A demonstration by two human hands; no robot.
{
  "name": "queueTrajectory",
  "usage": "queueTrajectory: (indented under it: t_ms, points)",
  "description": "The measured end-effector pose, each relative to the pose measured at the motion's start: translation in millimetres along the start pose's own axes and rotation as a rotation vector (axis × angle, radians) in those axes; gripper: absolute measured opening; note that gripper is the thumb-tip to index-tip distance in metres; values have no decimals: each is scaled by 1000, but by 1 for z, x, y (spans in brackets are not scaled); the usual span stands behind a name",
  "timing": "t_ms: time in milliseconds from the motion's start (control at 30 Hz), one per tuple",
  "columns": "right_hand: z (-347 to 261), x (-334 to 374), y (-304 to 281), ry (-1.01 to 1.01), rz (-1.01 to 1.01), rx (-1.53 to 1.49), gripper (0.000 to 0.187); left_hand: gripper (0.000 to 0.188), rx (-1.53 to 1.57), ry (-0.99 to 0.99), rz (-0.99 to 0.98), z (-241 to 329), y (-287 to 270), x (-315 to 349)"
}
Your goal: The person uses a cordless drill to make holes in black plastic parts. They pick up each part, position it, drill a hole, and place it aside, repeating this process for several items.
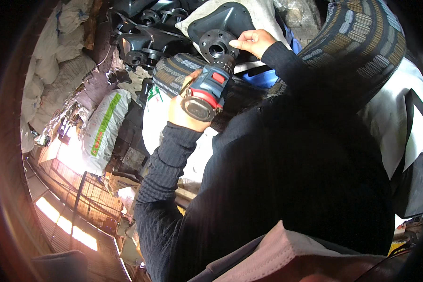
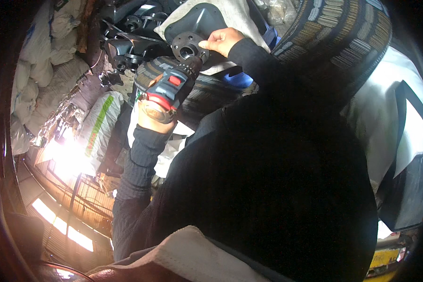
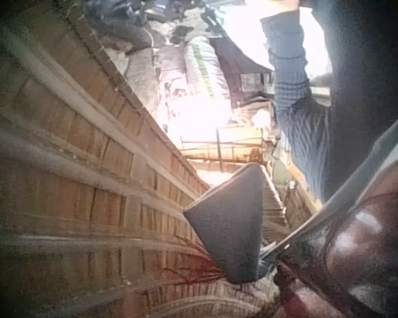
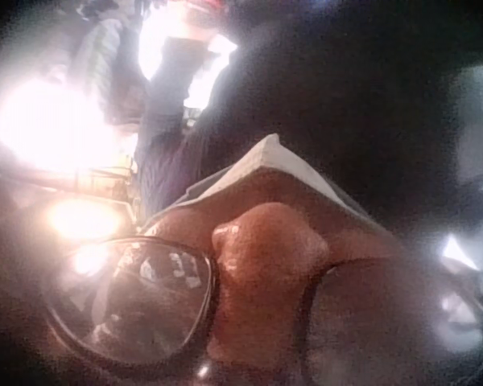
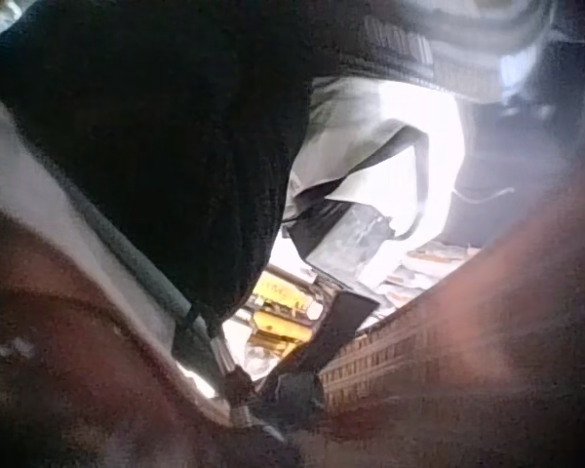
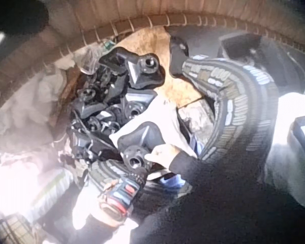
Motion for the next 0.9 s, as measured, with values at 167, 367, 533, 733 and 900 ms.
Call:
queueTrajectory:
  t_ms: [167, 367, 533, 733, 900]
  points:
    - [-4, -4, -6, -44, 122, 63, 36, 63, 4, -56, 103, -14, 12, 12]
    - [-8, 29, -18, -70, -196, -943, 36, 39, -113, 31, 315, 19, 8, 51]
    - [-26, 40, -2, -131, -322, -1002, 41, 40, 73, 71, 299, 24, 14, 69]
    - [-41, 53, 11, -121, -450, -916, 46, 39, -51, 123, 364, 17, 18, 72]
    - [-46, 54, 17, -130, -455, -829, 44, 37, 138, 31, 313, 13, 15, 75]
Point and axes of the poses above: each hand's wrist, its own x-axis away from the middle knuckle, its own y-axis out of the palm, z = x × y, the point moved 2 cm from there along -x, towards the middle knuckle, and after that the axes turned 4 degrees about -z, right-handed, at the moved point
